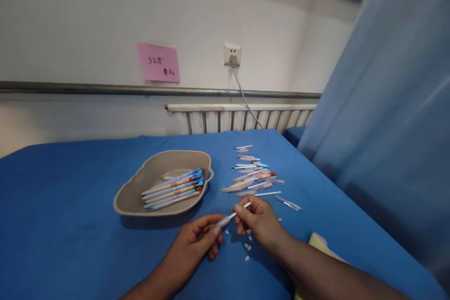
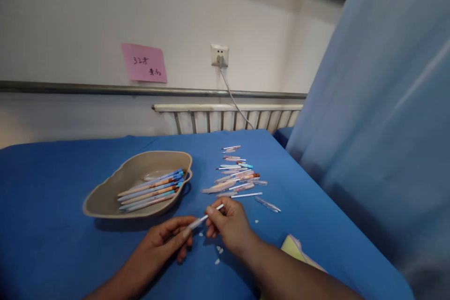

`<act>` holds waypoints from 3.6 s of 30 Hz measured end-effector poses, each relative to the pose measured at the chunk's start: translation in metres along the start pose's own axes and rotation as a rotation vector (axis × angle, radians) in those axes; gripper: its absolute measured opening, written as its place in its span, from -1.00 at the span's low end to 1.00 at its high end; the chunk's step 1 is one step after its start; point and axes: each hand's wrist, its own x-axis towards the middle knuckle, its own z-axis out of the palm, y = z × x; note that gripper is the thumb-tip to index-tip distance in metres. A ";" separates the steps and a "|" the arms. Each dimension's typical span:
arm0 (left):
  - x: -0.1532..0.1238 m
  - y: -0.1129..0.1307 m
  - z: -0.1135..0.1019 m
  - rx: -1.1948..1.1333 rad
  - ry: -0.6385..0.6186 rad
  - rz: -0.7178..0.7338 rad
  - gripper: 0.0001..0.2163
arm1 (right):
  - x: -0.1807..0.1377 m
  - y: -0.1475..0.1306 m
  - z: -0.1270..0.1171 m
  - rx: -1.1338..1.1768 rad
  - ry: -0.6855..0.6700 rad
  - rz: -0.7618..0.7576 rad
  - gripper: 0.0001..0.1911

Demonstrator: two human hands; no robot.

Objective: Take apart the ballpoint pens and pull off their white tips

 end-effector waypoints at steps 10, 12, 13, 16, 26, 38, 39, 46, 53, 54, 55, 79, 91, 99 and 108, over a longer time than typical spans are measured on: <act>-0.001 0.002 0.001 0.170 -0.124 0.061 -0.68 | 0.000 0.010 0.000 -0.141 -0.144 0.002 -0.47; -0.001 0.005 0.001 0.169 -0.111 0.050 -0.68 | -0.003 0.002 -0.005 -0.246 -0.177 -0.027 -0.49; -0.001 0.006 0.002 0.161 -0.096 0.038 -0.67 | -0.004 -0.004 -0.011 -0.333 -0.189 -0.046 -0.52; -0.002 0.010 0.003 0.107 -0.043 -0.001 -0.63 | -0.005 -0.027 -0.039 -0.865 -0.084 -0.159 -0.62; -0.001 0.004 0.000 0.082 -0.031 0.022 -0.68 | -0.005 -0.044 -0.108 -1.713 0.029 0.122 -0.85; -0.003 0.004 0.003 0.091 -0.051 0.003 -0.68 | -0.001 -0.039 -0.076 -0.932 -0.168 -0.293 -0.87; -0.004 0.004 0.004 0.100 -0.057 0.005 -0.68 | -0.001 -0.037 -0.072 -0.820 -0.179 -0.320 -0.86; -0.007 0.002 0.005 0.146 -0.064 0.011 -0.69 | 0.000 -0.030 -0.068 -0.620 -0.188 -0.338 -0.86; -0.006 -0.004 0.004 0.155 -0.020 0.034 -0.67 | 0.002 -0.029 -0.074 -0.646 -0.214 -0.328 -0.84; -0.006 -0.005 0.004 0.168 -0.018 0.035 -0.67 | 0.002 -0.029 -0.074 -0.654 -0.219 -0.331 -0.84; -0.006 -0.006 0.004 0.180 -0.014 0.037 -0.66 | 0.002 -0.029 -0.074 -0.661 -0.222 -0.334 -0.84; -0.018 0.009 0.010 0.455 -0.144 0.230 -0.78 | -0.011 -0.026 -0.055 -0.767 -0.424 -0.311 -0.82; -0.022 0.007 0.014 -0.003 -0.102 0.105 -0.82 | -0.023 -0.025 -0.046 -0.779 -0.398 -0.304 -0.96; -0.016 -0.001 0.005 0.127 -0.101 -0.007 -0.79 | -0.021 -0.026 -0.051 -0.821 -0.395 -0.383 -0.90; -0.019 -0.002 0.011 0.055 -0.080 -0.001 -0.81 | -0.025 -0.032 -0.050 -1.155 -0.452 -0.677 -0.79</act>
